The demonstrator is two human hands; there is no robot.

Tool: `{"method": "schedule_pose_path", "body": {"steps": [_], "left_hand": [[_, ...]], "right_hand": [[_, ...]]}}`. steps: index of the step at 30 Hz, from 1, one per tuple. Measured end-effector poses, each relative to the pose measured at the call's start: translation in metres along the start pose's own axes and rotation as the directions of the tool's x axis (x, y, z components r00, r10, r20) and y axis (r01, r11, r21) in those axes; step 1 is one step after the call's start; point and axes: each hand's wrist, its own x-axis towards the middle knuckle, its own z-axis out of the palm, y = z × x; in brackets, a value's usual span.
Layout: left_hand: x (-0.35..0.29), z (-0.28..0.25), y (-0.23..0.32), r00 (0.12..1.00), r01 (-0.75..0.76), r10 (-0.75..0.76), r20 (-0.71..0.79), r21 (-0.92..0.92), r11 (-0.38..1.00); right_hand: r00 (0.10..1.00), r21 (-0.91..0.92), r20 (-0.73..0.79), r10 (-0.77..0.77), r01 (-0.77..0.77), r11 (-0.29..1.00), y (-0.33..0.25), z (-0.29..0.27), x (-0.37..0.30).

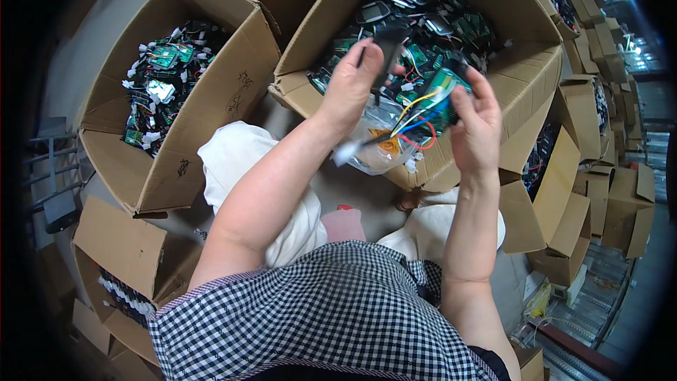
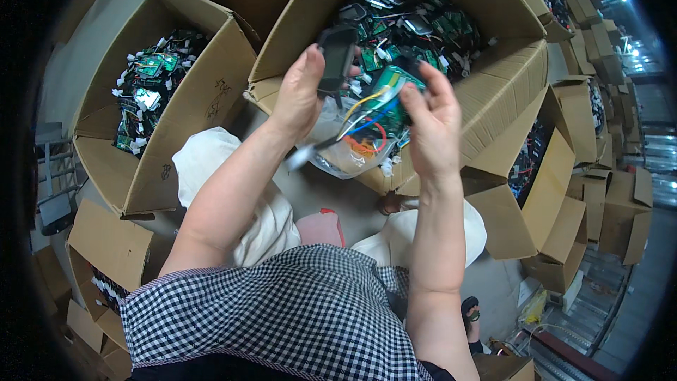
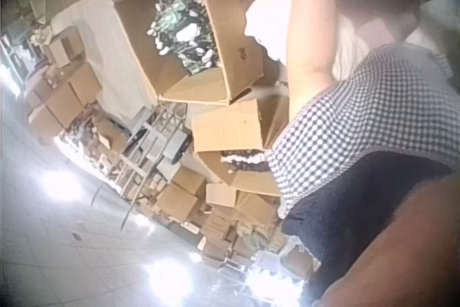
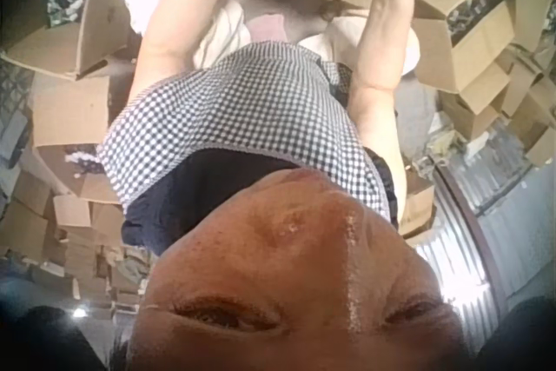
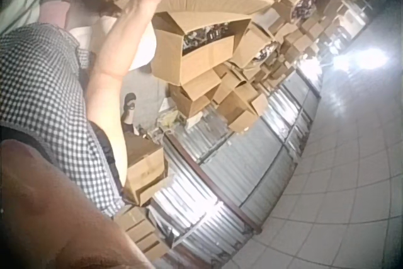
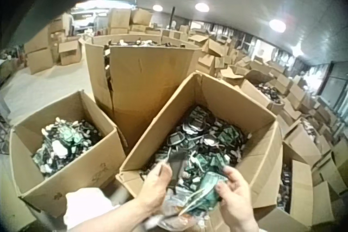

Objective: Sorting electronic components into plastic bags from large cardboard boxes in a warehouse environment.

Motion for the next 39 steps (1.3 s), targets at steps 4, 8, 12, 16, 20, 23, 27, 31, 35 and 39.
{"method": "schedule_pose_path", "body": {"steps": [4,8,12,16,20,23,27,31,35,39], "left_hand": [[-0.025,0.015,0.011,0.935,0.199,-0.204,0.289,0.047,0.979],[-0.026,-0.005,0.011,0.935,0.292,-0.285,0.212,0.001,0.957],[-0.026,-0.007,0.030,0.893,0.355,-0.352,0.280,0.041,0.934],[-0.038,-0.011,0.013,0.882,0.410,-0.437,0.175,0.168,0.896],[-0.041,-0.022,0.019,0.868,0.487,-0.496,0.030,0.148,0.861],[-0.027,-0.041,0.035,0.920,0.391,-0.385,-0.066,0.175,0.904],[-0.025,-0.049,0.057,0.920,0.384,-0.355,-0.163,0.212,0.898],[-0.029,-0.054,0.046,0.866,0.492,-0.470,-0.171,0.128,0.861],[-0.041,-0.056,0.038,0.934,0.357,-0.356,-0.030,0.112,0.927],[-0.062,-0.053,0.027,0.935,0.355,-0.355,0.004,0.025,0.935]], "right_hand": [[0.990,-0.170,-0.129,-0.053,0.031,0.985,0.033,0.013,0.013],[0.913,-0.801,0.109,-0.393,0.315,0.510,0.043,0.004,0.022],[0.981,0.022,0.192,0.013,-0.018,1.000,0.030,0.007,0.019],[0.999,0.221,0.017,-0.045,0.040,0.974,0.052,0.018,0.016],[0.985,0.371,-0.154,0.081,-0.018,0.928,0.073,0.010,0.014],[0.995,-0.647,0.070,-0.067,0.096,0.757,0.105,-0.043,0.007],[0.854,-0.852,0.505,0.127,0.517,-0.087,0.154,-0.056,-0.009],[0.815,-0.810,0.579,-0.013,0.573,-0.128,0.168,-0.063,-0.018],[0.842,-0.837,0.540,0.008,0.538,-0.095,0.160,-0.077,-0.021],[0.893,-0.902,0.427,-0.146,0.431,0.002,0.151,-0.078,-0.028]]}}
